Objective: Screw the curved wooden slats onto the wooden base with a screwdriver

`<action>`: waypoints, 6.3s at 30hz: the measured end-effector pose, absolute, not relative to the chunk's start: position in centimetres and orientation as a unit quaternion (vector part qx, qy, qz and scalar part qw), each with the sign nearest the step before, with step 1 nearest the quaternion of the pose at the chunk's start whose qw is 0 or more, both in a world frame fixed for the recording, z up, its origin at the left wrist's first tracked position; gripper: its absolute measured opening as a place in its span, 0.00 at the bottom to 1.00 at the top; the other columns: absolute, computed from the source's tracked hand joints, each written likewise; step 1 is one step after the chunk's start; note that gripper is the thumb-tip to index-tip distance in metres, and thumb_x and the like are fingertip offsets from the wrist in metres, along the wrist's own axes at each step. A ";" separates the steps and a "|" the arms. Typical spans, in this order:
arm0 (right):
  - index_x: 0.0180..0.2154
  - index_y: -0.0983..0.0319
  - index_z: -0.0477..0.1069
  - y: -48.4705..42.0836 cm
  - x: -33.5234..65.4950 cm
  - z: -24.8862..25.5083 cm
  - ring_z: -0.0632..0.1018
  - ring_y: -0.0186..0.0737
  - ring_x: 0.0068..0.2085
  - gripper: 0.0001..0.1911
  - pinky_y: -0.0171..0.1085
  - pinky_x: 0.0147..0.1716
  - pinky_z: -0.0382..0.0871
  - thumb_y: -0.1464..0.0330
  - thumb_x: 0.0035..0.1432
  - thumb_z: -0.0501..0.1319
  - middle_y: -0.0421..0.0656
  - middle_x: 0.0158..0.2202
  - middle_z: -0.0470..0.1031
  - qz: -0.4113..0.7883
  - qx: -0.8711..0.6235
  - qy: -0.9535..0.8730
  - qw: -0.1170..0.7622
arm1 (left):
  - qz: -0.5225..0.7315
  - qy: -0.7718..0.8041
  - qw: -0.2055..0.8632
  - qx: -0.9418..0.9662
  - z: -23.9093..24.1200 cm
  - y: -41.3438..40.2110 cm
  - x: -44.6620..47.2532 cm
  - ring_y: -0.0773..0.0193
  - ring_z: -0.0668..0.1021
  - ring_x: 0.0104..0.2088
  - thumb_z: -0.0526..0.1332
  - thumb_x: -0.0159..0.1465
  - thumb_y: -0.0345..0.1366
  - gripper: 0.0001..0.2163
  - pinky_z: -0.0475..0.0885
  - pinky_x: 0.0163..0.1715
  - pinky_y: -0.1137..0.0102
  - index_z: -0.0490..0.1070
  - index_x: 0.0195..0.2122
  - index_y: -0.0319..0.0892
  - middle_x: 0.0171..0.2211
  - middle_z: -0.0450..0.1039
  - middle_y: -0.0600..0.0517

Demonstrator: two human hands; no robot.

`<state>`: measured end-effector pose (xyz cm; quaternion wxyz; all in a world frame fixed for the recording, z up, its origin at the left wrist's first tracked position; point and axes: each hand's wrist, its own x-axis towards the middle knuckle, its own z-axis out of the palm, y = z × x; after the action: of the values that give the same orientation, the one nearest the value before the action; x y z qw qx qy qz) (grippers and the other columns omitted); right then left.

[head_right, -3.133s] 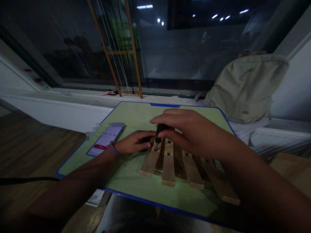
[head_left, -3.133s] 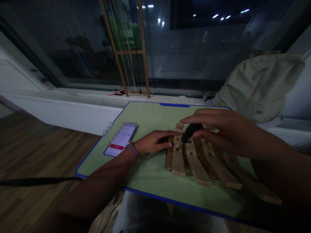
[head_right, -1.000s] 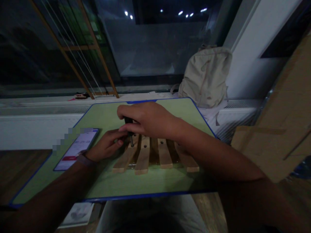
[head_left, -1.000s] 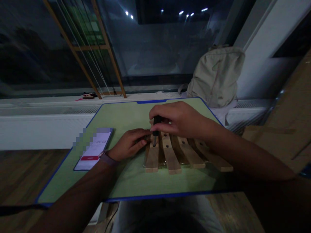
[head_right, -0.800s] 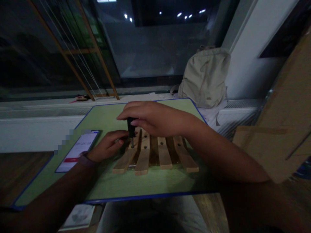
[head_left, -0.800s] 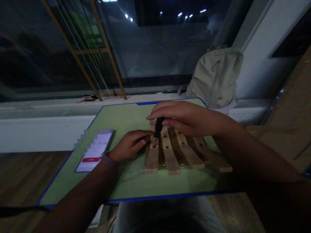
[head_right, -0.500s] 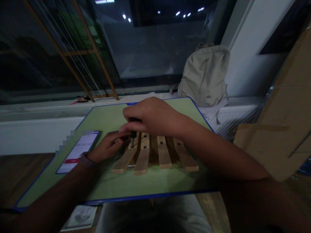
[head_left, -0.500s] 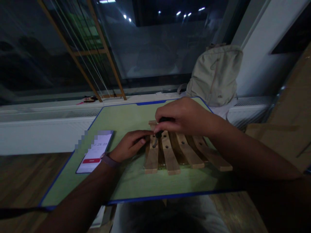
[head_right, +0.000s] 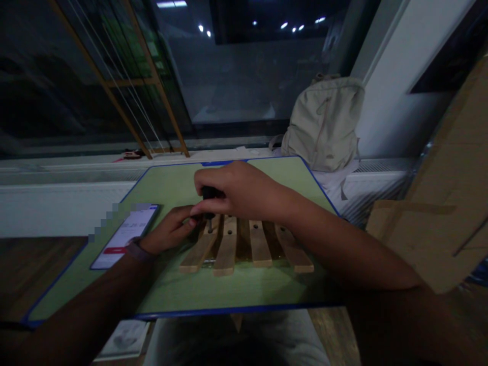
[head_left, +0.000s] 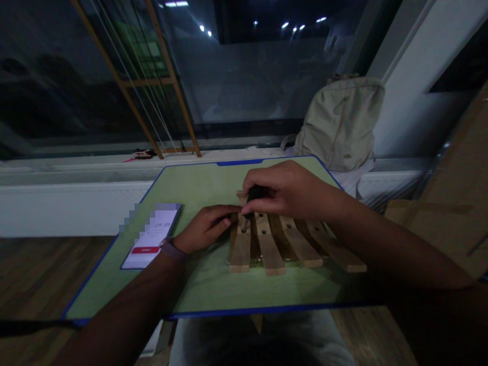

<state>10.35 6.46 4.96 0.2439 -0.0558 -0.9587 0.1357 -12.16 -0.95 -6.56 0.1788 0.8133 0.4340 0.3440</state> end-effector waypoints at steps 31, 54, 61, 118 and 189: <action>0.49 0.64 0.65 4.4 10.9 6.2 0.71 0.37 0.47 0.13 0.36 0.44 0.63 0.75 0.63 0.51 0.48 0.48 0.69 0.175 -0.008 -0.974 0.141 | 0.358 0.415 0.256 0.796 -6.6 -0.7 -12.1 0.64 0.74 0.34 0.57 0.65 0.46 0.19 0.68 0.34 0.72 0.71 0.50 0.37 0.36 0.75 0.48; 0.35 0.62 0.70 3.8 8.4 8.0 0.72 0.36 0.29 0.12 0.34 0.29 0.58 0.59 0.58 0.62 0.40 0.27 0.72 0.047 -0.150 -0.987 0.038 | 0.356 0.428 0.330 0.763 -6.8 -0.1 -11.8 0.68 0.68 0.27 0.64 0.60 0.45 0.21 0.60 0.27 0.76 0.71 0.51 0.41 0.25 0.66 0.57; 0.46 0.62 0.67 3.3 9.6 8.6 0.72 0.39 0.45 0.10 0.37 0.43 0.65 0.71 0.64 0.53 0.48 0.43 0.71 0.118 -0.043 -0.991 0.047 | 0.369 0.413 0.331 0.764 -6.9 0.1 -11.7 0.69 0.68 0.26 0.64 0.59 0.44 0.21 0.60 0.27 0.76 0.70 0.53 0.43 0.24 0.64 0.58; 0.36 0.64 0.70 3.3 8.1 8.1 0.73 0.41 0.35 0.14 0.37 0.33 0.62 0.62 0.65 0.52 0.46 0.32 0.73 -0.027 -0.165 -0.986 0.004 | 0.344 0.428 0.310 0.776 -7.1 0.1 -11.8 0.69 0.67 0.25 0.65 0.58 0.47 0.24 0.59 0.26 0.75 0.68 0.52 0.42 0.23 0.61 0.59; 0.42 0.61 0.63 2.1 9.7 9.4 0.71 0.36 0.41 0.08 0.34 0.39 0.64 0.75 0.60 0.54 0.45 0.42 0.69 0.118 -0.111 -0.986 -0.028 | 0.362 0.404 0.324 0.775 -7.1 0.1 -11.6 0.69 0.70 0.27 0.67 0.56 0.44 0.23 0.62 0.28 0.76 0.69 0.51 0.43 0.25 0.66 0.58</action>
<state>9.65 2.06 9.42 -0.0284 -0.1107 -0.9864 0.1181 -11.55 0.11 -7.08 0.3241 0.7750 0.4043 0.3619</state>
